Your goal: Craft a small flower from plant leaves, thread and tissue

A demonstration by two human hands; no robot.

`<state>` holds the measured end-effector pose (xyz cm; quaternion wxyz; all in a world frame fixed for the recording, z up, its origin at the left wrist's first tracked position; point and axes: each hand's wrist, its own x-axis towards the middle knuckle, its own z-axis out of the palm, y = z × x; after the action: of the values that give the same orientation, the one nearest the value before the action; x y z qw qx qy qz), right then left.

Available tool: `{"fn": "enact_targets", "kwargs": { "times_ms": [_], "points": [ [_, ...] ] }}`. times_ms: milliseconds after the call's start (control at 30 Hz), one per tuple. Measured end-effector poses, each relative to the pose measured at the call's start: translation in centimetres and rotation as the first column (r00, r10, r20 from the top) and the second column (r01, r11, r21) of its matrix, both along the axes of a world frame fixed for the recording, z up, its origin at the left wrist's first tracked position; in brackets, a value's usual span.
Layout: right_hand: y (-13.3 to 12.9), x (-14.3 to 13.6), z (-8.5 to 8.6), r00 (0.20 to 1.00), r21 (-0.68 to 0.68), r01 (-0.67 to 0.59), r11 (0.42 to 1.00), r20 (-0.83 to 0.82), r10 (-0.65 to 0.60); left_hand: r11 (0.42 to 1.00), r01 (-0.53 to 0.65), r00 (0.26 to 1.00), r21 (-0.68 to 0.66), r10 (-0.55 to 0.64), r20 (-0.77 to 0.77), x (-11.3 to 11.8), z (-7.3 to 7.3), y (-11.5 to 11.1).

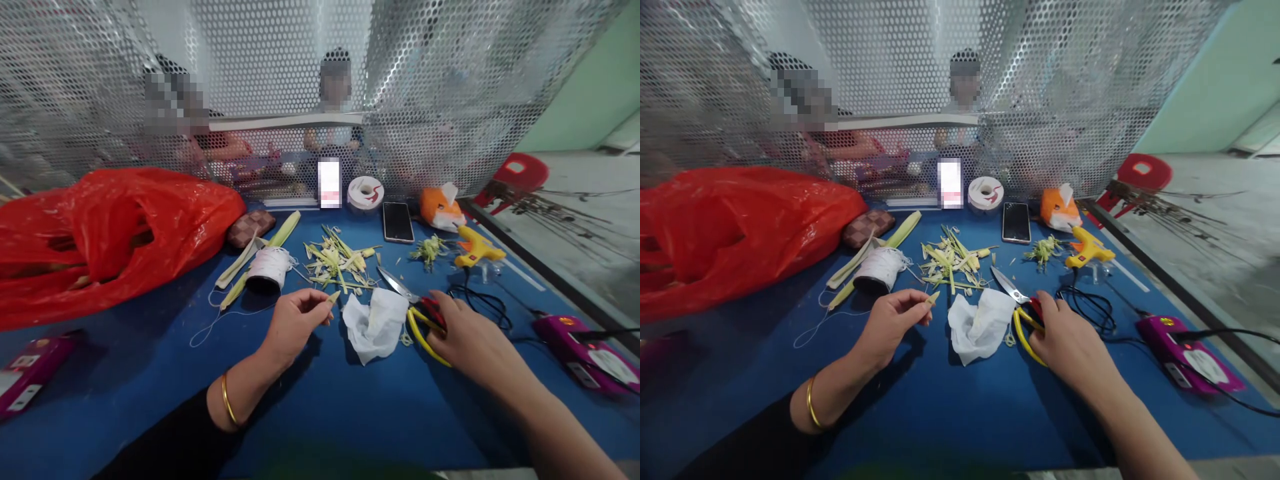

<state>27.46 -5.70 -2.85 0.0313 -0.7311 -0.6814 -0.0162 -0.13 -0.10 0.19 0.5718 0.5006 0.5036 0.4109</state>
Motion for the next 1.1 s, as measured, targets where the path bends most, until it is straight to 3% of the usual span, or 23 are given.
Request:
{"fn": "enact_targets", "kwargs": {
  "times_ms": [167, 267, 333, 400, 467, 633, 800, 1100],
  "points": [
    [-1.1, 2.0, -0.1, 0.964, 0.1, 0.159, 0.982, -0.231, -0.132, 0.994, 0.049, 0.995, -0.101, -0.039, 0.094, 0.1, 0.4, -0.2],
    [-2.1, 2.3, -0.4, 0.898, 0.172, 0.008, 0.985, -0.435, 0.068, 0.986, 0.085, 0.991, -0.146, -0.069, 0.116, 0.1, 0.4, -0.3],
    [-2.4, 1.3, -0.2, 0.778, 0.194, -0.143, 0.971, -0.585, 0.231, 0.983, 0.105, 0.989, -0.154, -0.086, 0.12, 0.1, 0.3, -0.4],
    [-2.4, -0.3, 0.2, 0.671, 0.177, -0.192, 0.965, -0.694, 0.261, 0.982, 0.12, 0.987, -0.145, -0.101, 0.126, 0.0, 0.2, -0.5],
    [-2.2, -2.0, 0.9, 0.622, 0.14, -0.227, 0.964, -0.74, 0.254, 0.982, 0.132, 0.983, -0.131, -0.113, 0.142, -0.1, 0.0, -0.6],
    [-2.0, -4.0, 2.0, 0.61, 0.039, -0.291, 0.956, -0.762, 0.217, 0.982, 0.148, 0.978, -0.115, -0.128, 0.166, -0.2, -0.1, -0.6],
    [-2.2, -4.2, 1.9, 0.633, 0.051, -0.297, 0.953, -0.737, 0.237, 0.981, 0.15, 0.982, -0.126, -0.133, 0.135, 0.0, 0.0, -0.8],
    [-2.3, -4.4, 1.6, 0.595, 0.071, -0.312, 0.948, -0.763, 0.253, 0.976, 0.183, 0.977, -0.118, -0.166, 0.136, 0.3, 0.3, -0.9]
  ]
}}
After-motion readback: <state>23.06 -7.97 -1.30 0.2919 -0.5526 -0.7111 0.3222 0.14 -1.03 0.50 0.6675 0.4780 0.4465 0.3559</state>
